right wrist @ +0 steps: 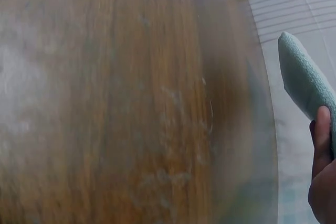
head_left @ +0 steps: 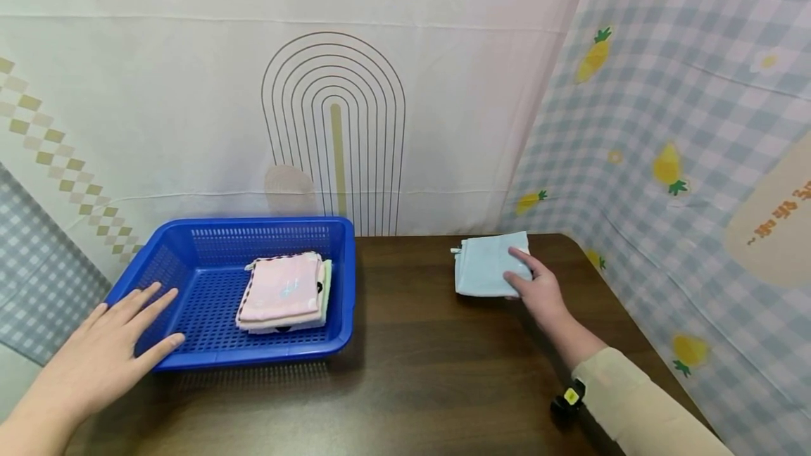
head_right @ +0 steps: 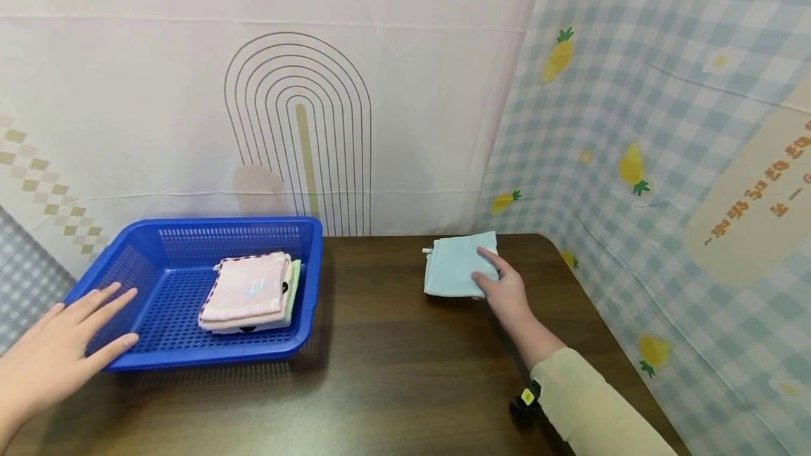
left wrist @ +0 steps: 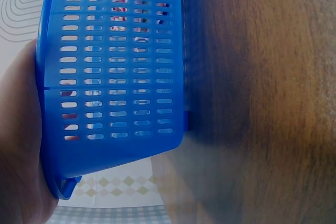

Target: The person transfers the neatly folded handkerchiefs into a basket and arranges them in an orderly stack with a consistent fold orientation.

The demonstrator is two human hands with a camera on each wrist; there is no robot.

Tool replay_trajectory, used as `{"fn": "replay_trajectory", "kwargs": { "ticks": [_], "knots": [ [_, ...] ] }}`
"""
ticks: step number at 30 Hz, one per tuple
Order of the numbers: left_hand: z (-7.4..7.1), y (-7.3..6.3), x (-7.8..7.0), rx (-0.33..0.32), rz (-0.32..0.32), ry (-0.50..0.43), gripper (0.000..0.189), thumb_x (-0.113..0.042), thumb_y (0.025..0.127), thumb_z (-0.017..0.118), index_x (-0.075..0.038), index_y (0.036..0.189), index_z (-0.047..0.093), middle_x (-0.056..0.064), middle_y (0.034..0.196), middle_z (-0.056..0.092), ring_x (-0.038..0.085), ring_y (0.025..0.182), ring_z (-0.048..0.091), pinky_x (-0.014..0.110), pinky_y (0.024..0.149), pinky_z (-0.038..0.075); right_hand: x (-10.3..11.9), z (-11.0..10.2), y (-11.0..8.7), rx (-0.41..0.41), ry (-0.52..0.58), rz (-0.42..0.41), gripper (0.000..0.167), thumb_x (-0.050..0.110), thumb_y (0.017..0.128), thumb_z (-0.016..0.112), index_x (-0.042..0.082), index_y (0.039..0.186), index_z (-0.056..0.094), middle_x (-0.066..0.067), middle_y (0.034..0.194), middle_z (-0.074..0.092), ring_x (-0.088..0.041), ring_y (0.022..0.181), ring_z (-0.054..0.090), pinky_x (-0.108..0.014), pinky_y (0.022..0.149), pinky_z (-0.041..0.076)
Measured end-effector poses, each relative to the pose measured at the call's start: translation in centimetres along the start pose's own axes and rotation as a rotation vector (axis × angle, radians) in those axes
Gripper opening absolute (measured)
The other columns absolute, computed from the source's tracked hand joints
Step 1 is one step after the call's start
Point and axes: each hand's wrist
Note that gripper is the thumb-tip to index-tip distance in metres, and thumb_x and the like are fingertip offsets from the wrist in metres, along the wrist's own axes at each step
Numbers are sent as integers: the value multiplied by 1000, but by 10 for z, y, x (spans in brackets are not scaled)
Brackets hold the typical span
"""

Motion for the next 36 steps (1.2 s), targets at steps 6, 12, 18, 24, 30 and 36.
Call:
{"fn": "replay_trajectory", "kwargs": {
  "ticks": [6, 12, 18, 24, 30, 36],
  "knots": [
    [1, 0, 0, -4, 2, 1, 79, -56, 95, 58, -10, 155, 34, 30, 154, 31, 54, 137, 28, 44, 112, -25, 6, 10, -4, 11, 8, -11, 54, 15, 96, 67, 14, 147, 50, -14, 156, 33, -12, 85, 60, -34, 66, 61],
    [1, 0, 2, -12, 11, 8, 79, -55, 94, 59, -11, 155, 34, 29, 154, 32, 54, 138, 28, 43, 113, -25, 18, 19, -10, 30, 44, -21, 53, 13, 96, 67, 13, 147, 50, -17, 150, 38, -12, 78, 60, -37, 65, 61],
    [1, 0, 2, -22, 20, 12, 78, -54, 95, 59, -11, 155, 34, 28, 154, 32, 54, 138, 28, 43, 113, -25, 33, 26, -17, 60, 91, -6, 53, 8, 95, 66, 10, 146, 50, -20, 146, 41, -13, 77, 60, -45, 69, 60],
    [1, -1, 2, -17, 19, 15, 78, -54, 95, 58, -11, 155, 34, 28, 154, 31, 53, 139, 27, 43, 113, -25, 40, 32, -20, 59, 98, -27, 52, 9, 95, 67, 11, 145, 52, -17, 147, 41, -12, 77, 60, -42, 67, 61],
    [1, -1, 1, -5, 13, 13, 78, -55, 95, 57, -12, 156, 33, 27, 156, 30, 52, 142, 23, 43, 112, -26, 37, 38, -19, 46, 124, -81, 52, 11, 95, 68, 12, 144, 53, -16, 142, 45, -11, 76, 60, -34, 61, 60],
    [1, -1, 1, -1, 12, 14, 78, -55, 96, 56, -13, 157, 31, 26, 157, 30, 50, 144, 20, 43, 112, -27, 46, 42, -21, 65, 170, -80, 53, 10, 95, 68, 13, 145, 52, -17, 141, 45, -11, 76, 61, -34, 60, 60]
  ]
}}
Point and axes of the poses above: each hand's wrist, its own y-axis towards the middle knuckle, its own z-axis out of the palm, x = y × z
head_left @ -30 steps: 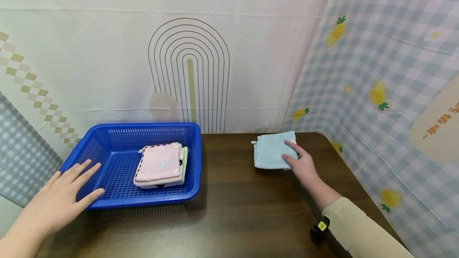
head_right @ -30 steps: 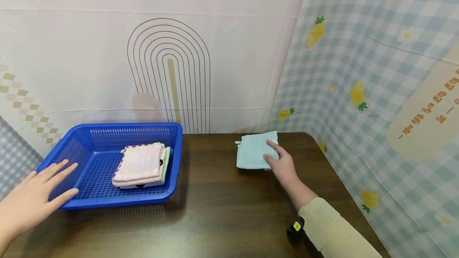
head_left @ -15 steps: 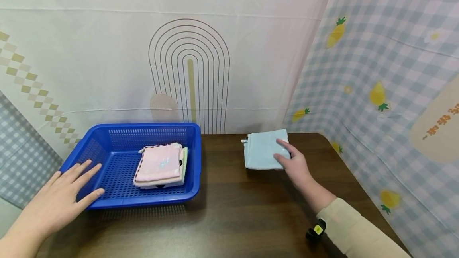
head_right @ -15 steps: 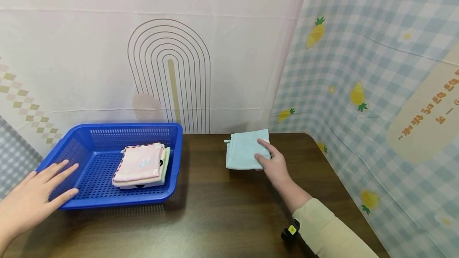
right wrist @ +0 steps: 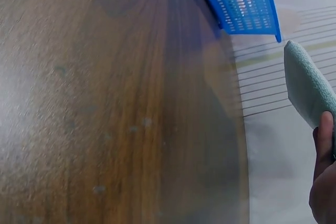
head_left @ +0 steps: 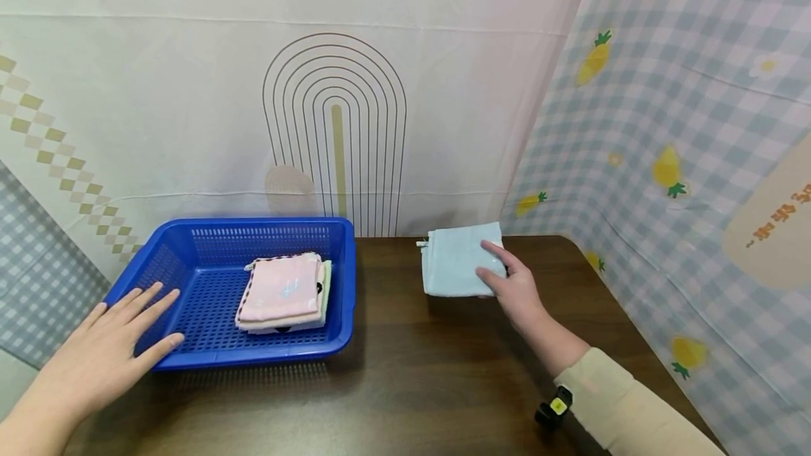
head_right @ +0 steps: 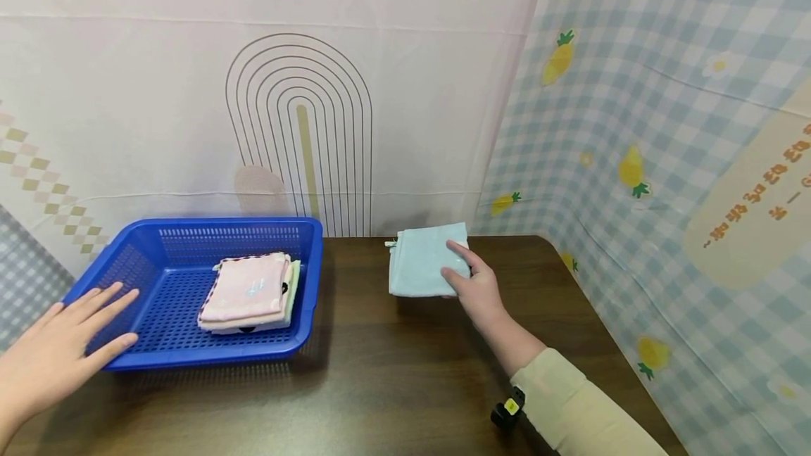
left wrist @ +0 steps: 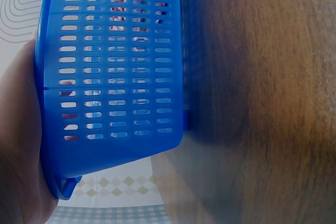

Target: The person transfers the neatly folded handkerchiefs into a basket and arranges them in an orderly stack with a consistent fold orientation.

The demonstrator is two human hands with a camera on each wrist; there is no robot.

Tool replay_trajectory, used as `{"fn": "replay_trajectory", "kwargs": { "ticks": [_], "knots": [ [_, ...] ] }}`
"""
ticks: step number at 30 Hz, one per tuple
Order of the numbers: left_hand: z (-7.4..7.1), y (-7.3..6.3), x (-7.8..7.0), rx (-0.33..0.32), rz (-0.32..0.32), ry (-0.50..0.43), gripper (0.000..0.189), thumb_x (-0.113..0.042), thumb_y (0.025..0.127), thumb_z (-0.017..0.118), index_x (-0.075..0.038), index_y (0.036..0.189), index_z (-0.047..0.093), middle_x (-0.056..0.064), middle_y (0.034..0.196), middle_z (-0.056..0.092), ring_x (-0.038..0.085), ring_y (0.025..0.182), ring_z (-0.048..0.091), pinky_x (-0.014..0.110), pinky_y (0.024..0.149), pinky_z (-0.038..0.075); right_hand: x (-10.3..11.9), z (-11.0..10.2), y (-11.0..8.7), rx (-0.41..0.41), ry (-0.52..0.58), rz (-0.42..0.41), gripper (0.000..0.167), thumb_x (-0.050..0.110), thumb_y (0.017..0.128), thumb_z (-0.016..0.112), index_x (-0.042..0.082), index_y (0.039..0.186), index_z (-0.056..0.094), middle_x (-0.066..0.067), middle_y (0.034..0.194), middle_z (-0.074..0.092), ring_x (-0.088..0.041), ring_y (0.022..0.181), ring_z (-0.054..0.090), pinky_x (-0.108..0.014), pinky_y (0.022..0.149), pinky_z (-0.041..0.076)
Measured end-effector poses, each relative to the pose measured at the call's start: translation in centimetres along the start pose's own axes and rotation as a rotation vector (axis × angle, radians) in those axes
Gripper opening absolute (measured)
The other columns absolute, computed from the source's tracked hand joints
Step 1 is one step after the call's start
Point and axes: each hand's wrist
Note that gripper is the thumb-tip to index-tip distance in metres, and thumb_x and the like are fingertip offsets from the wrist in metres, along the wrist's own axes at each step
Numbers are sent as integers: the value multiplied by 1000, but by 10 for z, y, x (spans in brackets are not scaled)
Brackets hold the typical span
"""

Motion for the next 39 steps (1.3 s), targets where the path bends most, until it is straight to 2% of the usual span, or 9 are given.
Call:
{"fn": "replay_trajectory", "kwargs": {
  "ticks": [4, 10, 18, 25, 33, 39],
  "knots": [
    [0, 0, 0, -1, -2, 4, 78, -55, 96, 56, -14, 157, 30, 26, 156, 30, 50, 144, 20, 43, 112, -27, 4, 4, 0, 1, 16, -7, 53, 9, 95, 68, 12, 145, 52, -17, 137, 46, -12, 76, 61, -33, 60, 60],
    [0, 0, -1, 4, -7, 1, 78, -56, 96, 56, -13, 157, 31, 25, 157, 30, 49, 145, 19, 43, 112, -27, 9, 9, 1, -8, 30, -13, 52, 6, 94, 68, 12, 143, 54, -15, 135, 49, -12, 75, 61, -42, 63, 60],
    [-1, 0, -2, 5, -10, -3, 79, -56, 96, 55, -13, 157, 29, 25, 157, 29, 48, 145, 18, 42, 112, -27, 19, 20, 0, -3, 76, -36, 52, 4, 94, 67, 9, 143, 53, -17, 132, 49, -11, 76, 61, -29, 57, 58],
    [-1, 0, -3, 9, -13, -4, 80, -57, 96, 55, -13, 157, 29, 26, 157, 29, 50, 144, 19, 43, 111, -27, 24, 32, -1, 9, 111, -42, 51, 2, 93, 67, 7, 142, 54, -11, 141, 47, -10, 77, 61, -30, 56, 58],
    [-2, 1, -3, 19, -20, -2, 80, -58, 96, 54, -12, 157, 30, 27, 157, 29, 50, 144, 20, 44, 111, -27, 31, 43, -2, 25, 147, -34, 51, 2, 93, 67, 11, 142, 55, -12, 137, 49, -12, 79, 62, -35, 58, 59],
    [-2, 1, -3, 33, -26, -5, 80, -58, 96, 53, -12, 157, 29, 28, 157, 28, 51, 143, 21, 44, 111, -27, 33, 53, -3, 55, 178, -26, 52, 3, 94, 67, 11, 143, 54, -11, 141, 47, -12, 79, 63, -31, 57, 58]
  ]
}}
Point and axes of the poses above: each hand's wrist, its own y-axis towards the middle knuckle, its own z-axis out of the palm, x = y × z
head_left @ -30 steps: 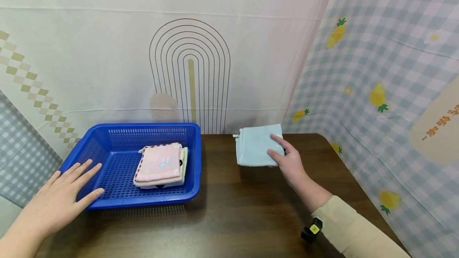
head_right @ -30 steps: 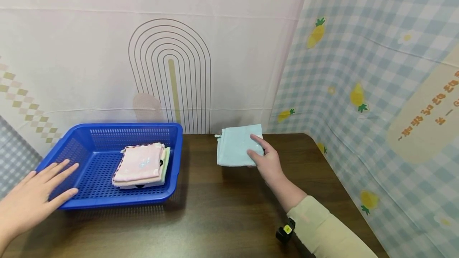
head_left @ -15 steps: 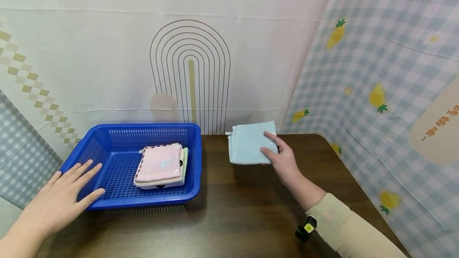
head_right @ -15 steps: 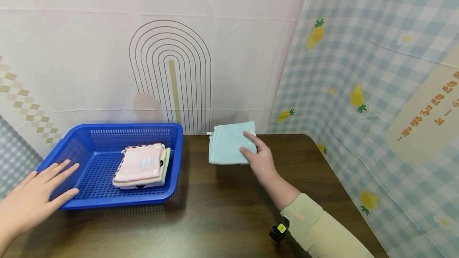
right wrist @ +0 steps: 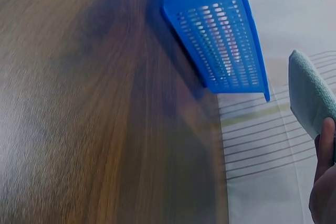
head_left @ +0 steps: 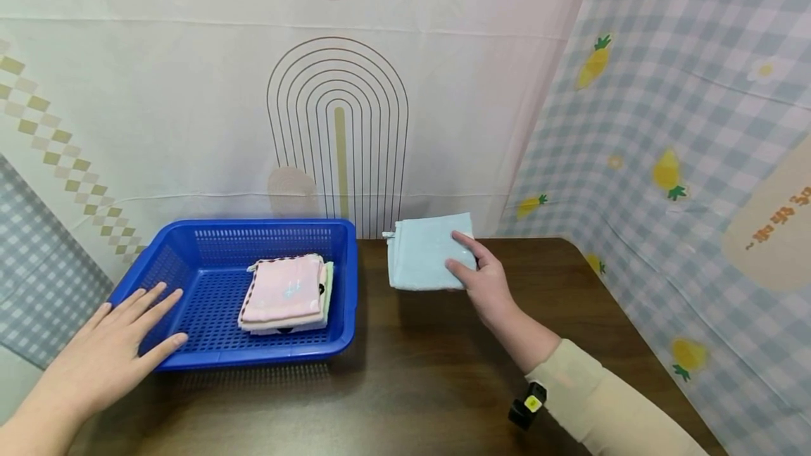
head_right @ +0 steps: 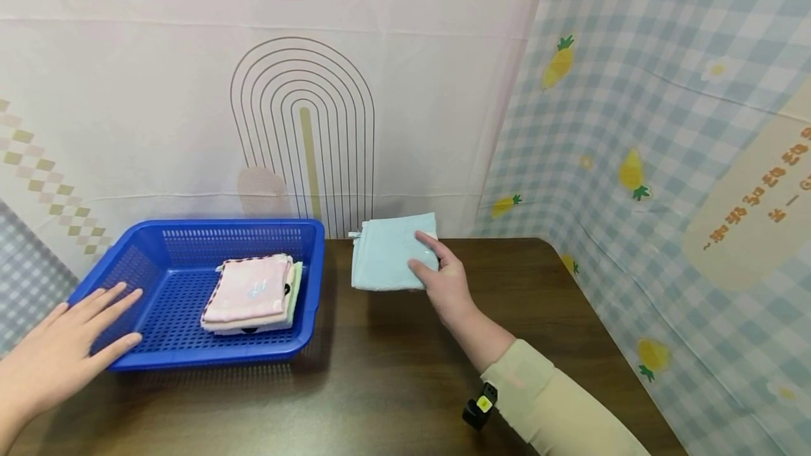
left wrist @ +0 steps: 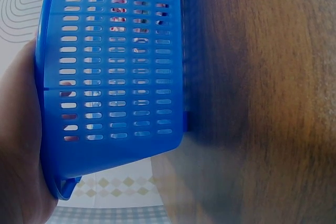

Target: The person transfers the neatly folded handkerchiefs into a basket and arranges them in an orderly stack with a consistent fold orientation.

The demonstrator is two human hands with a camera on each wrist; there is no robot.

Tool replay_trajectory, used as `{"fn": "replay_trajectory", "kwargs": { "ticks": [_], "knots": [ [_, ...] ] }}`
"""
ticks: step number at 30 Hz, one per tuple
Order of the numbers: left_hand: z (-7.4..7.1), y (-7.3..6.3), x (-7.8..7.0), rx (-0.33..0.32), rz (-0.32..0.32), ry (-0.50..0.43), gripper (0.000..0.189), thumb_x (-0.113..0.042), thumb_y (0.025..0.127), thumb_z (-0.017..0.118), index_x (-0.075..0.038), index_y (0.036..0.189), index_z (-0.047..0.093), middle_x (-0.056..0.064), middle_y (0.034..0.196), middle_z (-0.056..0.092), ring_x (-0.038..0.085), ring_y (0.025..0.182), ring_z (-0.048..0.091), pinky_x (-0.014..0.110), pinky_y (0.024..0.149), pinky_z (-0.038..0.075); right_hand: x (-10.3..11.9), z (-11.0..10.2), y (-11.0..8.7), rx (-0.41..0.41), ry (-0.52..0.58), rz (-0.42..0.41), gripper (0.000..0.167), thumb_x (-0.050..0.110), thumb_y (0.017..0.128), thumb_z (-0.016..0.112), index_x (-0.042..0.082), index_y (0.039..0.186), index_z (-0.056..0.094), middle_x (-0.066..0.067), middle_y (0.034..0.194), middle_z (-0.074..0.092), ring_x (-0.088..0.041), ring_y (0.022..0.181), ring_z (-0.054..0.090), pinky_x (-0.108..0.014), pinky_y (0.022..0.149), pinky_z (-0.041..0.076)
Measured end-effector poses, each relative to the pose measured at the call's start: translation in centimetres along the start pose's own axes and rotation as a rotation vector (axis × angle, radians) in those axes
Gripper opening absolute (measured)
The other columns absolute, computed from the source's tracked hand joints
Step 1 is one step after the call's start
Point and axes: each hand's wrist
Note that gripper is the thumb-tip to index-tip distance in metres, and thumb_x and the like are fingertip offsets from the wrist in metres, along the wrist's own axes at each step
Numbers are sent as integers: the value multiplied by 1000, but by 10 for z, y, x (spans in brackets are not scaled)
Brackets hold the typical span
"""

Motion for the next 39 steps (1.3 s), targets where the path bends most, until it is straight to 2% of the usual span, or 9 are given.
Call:
{"fn": "replay_trajectory", "kwargs": {
  "ticks": [17, 24, 34, 39],
  "knots": [
    [0, -1, 0, -26, 18, -7, 79, -56, 96, 55, -13, 157, 30, 27, 156, 30, 50, 143, 23, 45, 113, -25, 2, 39, -3, 0, 67, -21, 52, -2, 90, 69, 11, 140, 58, -10, 143, 45, -20, 87, 60, -35, 54, 58],
    [0, -1, 0, -30, 21, -3, 78, -56, 96, 55, -12, 156, 32, 27, 156, 30, 50, 142, 24, 43, 112, -27, -1, 56, -2, 8, 88, -31, 51, -2, 90, 69, 12, 138, 60, -8, 148, 42, -24, 101, 58, -34, 53, 57],
    [0, -1, 0, 4, 0, -5, 80, -59, 96, 53, -11, 156, 30, 28, 156, 28, 51, 143, 22, 46, 111, -27, -5, 82, -2, 23, 130, -22, 51, -2, 89, 70, 12, 138, 60, -16, 138, 49, -22, 90, 61, -33, 52, 57],
    [0, 0, 0, -13, 6, -2, 80, -58, 96, 54, -12, 156, 31, 27, 156, 30, 51, 142, 23, 44, 111, -27, -4, 95, -4, 29, 147, -23, 51, -2, 89, 69, 12, 137, 61, -17, 136, 51, -22, 89, 62, -34, 53, 58]
  ]
}}
Point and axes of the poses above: each hand's wrist, its own y-axis towards the middle knuckle, its own z-axis out of the palm, x = y × z
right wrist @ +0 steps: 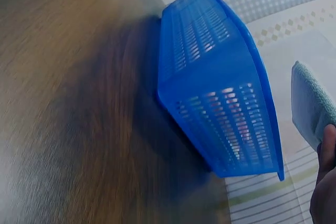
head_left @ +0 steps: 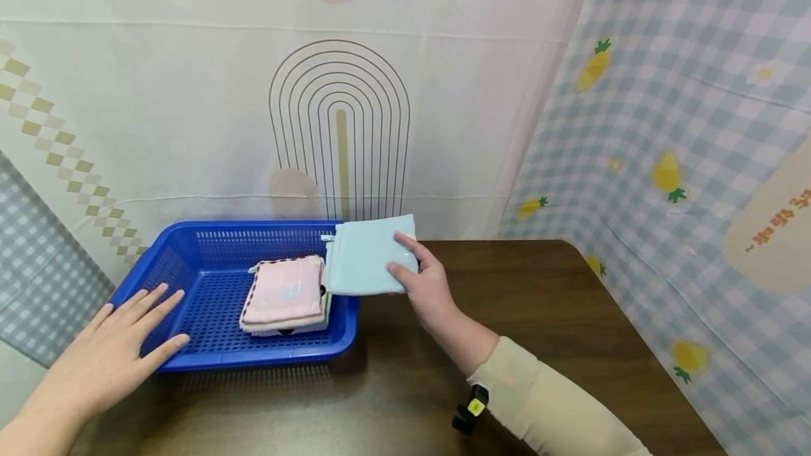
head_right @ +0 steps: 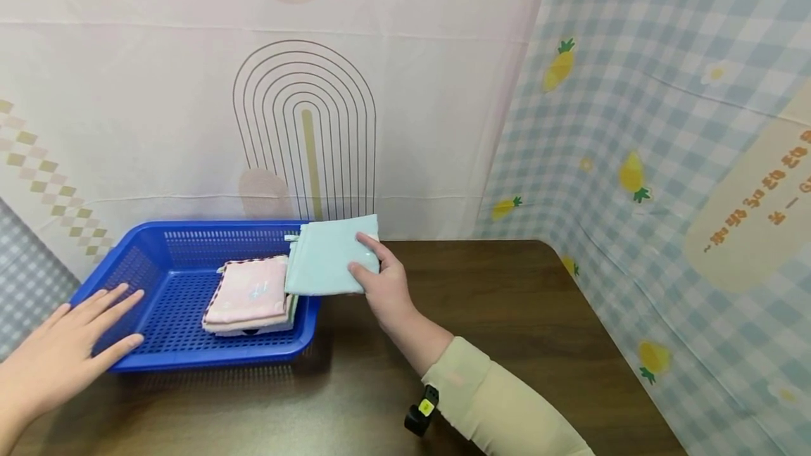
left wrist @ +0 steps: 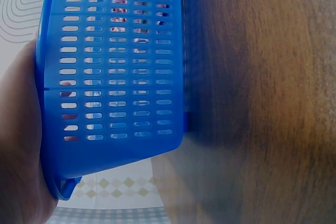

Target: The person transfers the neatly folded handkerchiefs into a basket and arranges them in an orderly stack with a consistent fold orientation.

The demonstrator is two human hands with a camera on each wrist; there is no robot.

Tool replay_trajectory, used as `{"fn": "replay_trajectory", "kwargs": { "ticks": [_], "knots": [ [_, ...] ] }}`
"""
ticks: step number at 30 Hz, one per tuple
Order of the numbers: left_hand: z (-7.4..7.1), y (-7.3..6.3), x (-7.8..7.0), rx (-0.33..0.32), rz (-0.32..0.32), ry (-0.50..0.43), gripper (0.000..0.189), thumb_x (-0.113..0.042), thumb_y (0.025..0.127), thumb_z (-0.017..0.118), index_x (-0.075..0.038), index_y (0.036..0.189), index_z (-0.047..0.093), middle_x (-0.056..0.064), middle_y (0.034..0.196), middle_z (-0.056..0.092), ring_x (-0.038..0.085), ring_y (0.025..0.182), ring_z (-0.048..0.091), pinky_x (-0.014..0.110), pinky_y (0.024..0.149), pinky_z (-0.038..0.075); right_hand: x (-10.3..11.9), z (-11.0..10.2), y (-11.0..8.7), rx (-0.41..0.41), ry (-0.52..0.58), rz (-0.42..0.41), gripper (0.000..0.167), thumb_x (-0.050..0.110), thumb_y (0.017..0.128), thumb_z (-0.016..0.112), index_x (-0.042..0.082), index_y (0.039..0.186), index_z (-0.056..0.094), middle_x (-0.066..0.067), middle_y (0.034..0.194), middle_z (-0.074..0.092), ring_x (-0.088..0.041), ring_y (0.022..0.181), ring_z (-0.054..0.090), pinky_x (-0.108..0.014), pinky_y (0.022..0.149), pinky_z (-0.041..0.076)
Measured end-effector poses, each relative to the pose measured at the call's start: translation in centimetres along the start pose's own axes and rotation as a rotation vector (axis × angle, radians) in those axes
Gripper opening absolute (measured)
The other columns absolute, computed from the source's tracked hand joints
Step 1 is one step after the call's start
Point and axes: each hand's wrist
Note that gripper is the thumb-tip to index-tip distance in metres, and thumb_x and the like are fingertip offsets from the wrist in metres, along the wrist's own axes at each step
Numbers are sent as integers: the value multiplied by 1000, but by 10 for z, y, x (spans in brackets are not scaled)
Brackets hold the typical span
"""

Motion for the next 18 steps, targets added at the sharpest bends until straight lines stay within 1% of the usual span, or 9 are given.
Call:
{"fn": "replay_trajectory", "kwargs": {
  "ticks": [4, 10, 12, 13, 15, 18],
  "knots": [
    [0, -1, 0, -13, 7, -2, 79, -57, 96, 55, -12, 157, 31, 26, 156, 31, 50, 143, 23, 42, 111, -27, -1, 10, -1, 6, -2, 0, 51, -3, 89, 69, 12, 137, 61, -18, 136, 51, -22, 88, 62, -33, 51, 57],
    [1, 0, 0, -21, 8, -3, 79, -57, 96, 55, -12, 156, 32, 27, 156, 31, 50, 142, 24, 43, 112, -27, -4, 24, 0, 11, 0, 0, 50, -4, 89, 68, 10, 137, 61, -20, 132, 52, -21, 83, 62, -31, 49, 56],
    [1, 0, 0, -22, 6, -1, 79, -57, 95, 56, -11, 155, 33, 27, 156, 31, 51, 142, 24, 44, 112, -27, -5, 29, 0, 17, 2, 7, 50, -3, 89, 67, 11, 137, 61, -19, 133, 52, -22, 85, 62, -31, 51, 57],
    [1, 0, 0, -20, 4, 0, 79, -57, 95, 55, -11, 155, 33, 27, 156, 31, 51, 142, 24, 44, 112, -27, -5, 31, 1, 20, 1, 11, 50, -3, 89, 67, 12, 137, 61, -19, 135, 52, -22, 88, 62, -31, 53, 58],
    [2, 0, 1, -20, 3, 3, 79, -58, 95, 55, -11, 155, 33, 27, 156, 31, 51, 142, 24, 44, 111, -27, -5, 36, 0, 23, -13, 8, 50, -3, 90, 67, 12, 137, 62, -18, 139, 50, -23, 98, 61, -30, 63, 59],
    [2, 0, 1, -21, 3, 4, 79, -58, 95, 56, -11, 155, 34, 27, 155, 31, 51, 142, 24, 44, 111, -27, -5, 43, 0, 21, -31, 2, 50, -3, 89, 67, 13, 136, 63, -17, 143, 50, -23, 107, 59, -28, 76, 58]
  ]
}}
Point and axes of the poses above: each hand's wrist, its own y-axis towards the middle knuckle, its own z-axis out of the palm, x = y × z
